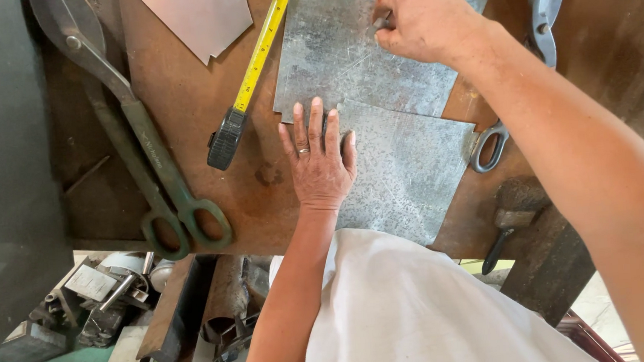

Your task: The recorder is measuring, marking with chalk, and cutting small galvanized metal sheets using tin snips at a workbench.

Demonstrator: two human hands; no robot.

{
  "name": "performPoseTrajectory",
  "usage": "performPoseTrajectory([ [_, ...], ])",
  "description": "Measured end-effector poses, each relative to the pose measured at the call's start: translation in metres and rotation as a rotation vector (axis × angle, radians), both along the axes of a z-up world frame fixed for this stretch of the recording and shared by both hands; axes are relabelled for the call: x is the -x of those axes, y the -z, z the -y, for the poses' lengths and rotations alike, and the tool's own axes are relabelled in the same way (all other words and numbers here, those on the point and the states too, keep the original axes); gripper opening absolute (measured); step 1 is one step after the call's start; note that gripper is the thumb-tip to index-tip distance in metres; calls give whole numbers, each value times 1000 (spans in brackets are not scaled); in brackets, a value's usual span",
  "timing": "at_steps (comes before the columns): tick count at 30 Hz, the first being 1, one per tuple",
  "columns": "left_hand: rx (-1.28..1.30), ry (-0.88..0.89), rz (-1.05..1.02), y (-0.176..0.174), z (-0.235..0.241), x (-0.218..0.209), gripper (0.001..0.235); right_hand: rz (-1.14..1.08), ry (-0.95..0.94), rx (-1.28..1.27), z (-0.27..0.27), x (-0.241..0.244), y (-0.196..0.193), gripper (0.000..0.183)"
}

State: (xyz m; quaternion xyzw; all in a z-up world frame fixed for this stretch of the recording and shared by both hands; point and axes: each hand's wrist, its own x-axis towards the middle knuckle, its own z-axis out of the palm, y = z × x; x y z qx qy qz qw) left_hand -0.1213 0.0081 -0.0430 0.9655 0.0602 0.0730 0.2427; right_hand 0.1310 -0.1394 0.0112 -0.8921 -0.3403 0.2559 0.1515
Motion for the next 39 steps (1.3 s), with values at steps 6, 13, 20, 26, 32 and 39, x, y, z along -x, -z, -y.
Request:
performPoseTrajectory([
  [6, 8, -2, -4, 0, -2, 1, 47, -51, 265, -49, 13, 8, 15, 33],
  [13, 18, 5, -18, -1, -3, 1, 48, -141, 653, -81, 19, 33, 26, 30],
  [20, 15, -1, -6, 0, -3, 0, 47, -163, 636, -86, 17, 35, 14, 31],
  [26, 3, -3, -5, -1, -2, 0, 46, -48, 471, -168, 28, 40, 17, 30],
  [32, -5, -1, -8, -3, -2, 1, 47, -183, 613, -288, 31, 47, 14, 25],
  [39, -4, -3, -9, -2, -1, 0, 48, -166, 596, -246, 26, 46, 12, 25],
])
